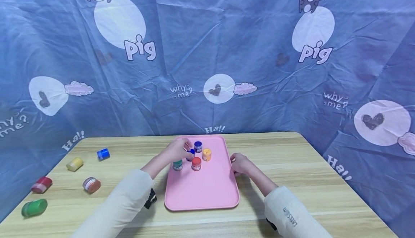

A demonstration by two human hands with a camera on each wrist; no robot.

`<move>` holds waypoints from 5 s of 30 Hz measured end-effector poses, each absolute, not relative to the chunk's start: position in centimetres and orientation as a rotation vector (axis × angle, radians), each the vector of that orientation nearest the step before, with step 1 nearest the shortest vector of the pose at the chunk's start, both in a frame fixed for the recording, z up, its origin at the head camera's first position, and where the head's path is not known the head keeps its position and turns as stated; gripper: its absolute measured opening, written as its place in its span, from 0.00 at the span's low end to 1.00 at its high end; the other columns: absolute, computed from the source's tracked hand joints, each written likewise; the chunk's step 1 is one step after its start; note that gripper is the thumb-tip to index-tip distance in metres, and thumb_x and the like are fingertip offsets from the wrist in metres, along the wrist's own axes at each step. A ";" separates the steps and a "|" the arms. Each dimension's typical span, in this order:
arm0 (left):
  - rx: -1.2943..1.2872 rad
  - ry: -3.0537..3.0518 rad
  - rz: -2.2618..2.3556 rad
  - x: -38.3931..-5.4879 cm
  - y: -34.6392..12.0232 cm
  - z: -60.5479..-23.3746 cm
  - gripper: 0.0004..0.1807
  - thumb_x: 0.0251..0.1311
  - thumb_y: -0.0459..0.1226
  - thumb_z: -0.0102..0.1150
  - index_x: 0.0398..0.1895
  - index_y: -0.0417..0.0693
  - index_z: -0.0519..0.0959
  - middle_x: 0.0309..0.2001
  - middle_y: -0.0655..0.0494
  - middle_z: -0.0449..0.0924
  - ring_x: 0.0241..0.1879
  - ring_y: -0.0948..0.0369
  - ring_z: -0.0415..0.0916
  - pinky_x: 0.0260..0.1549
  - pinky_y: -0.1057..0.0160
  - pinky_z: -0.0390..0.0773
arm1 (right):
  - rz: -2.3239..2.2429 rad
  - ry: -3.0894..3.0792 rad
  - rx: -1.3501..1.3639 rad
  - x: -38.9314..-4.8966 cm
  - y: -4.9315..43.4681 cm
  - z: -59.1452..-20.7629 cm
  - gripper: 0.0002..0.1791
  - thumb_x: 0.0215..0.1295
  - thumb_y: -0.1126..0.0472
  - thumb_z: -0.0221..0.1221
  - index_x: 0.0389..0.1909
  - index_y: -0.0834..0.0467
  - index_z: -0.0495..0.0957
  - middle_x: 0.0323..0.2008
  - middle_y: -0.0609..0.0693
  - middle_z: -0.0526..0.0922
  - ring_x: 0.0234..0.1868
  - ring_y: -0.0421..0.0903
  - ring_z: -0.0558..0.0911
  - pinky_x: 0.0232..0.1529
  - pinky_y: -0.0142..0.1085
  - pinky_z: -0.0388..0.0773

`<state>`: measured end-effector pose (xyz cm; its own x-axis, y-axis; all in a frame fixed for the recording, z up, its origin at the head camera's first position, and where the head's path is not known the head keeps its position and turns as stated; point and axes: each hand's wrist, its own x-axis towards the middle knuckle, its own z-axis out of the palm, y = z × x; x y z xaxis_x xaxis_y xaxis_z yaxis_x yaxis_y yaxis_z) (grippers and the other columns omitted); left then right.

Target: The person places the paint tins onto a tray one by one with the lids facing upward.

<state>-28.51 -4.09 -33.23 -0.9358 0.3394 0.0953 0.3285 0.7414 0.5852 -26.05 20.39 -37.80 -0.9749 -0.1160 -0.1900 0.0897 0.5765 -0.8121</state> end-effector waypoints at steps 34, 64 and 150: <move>0.830 2.998 0.600 -23.1 -26.9 -33.1 0.16 0.43 0.31 0.68 0.38 0.38 0.78 0.36 0.50 0.79 0.39 0.48 0.74 0.39 0.50 0.75 | -1.324 2.593 -0.032 -26.3 20.7 -38.1 0.25 0.41 0.82 0.51 0.47 0.78 0.64 0.33 0.62 0.74 0.26 0.49 0.78 0.28 0.40 0.80; 0.801 2.884 0.617 -22.5 -31.4 -36.7 0.13 0.49 0.34 0.65 0.35 0.35 0.76 0.27 0.61 0.75 0.24 0.69 0.71 0.25 0.65 0.74 | -1.309 2.593 -0.032 -26.1 20.5 -37.8 0.26 0.42 0.81 0.51 0.48 0.78 0.64 0.33 0.62 0.74 0.26 0.47 0.78 0.29 0.39 0.80; 1.066 2.980 0.426 -23.2 -26.0 -36.7 0.12 0.43 0.26 0.62 0.23 0.52 0.72 0.25 0.66 0.66 0.26 0.68 0.63 0.23 0.67 0.67 | -1.303 2.591 -0.023 -26.0 20.6 -37.7 0.24 0.40 0.81 0.51 0.45 0.77 0.64 0.32 0.61 0.74 0.23 0.47 0.77 0.27 0.39 0.80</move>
<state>-23.21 -26.01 -36.69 -0.7758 0.6158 0.1374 0.6296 0.7416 0.2315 -26.01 20.57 -37.68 -0.9709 -0.1211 -0.2068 0.0937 0.6022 -0.7928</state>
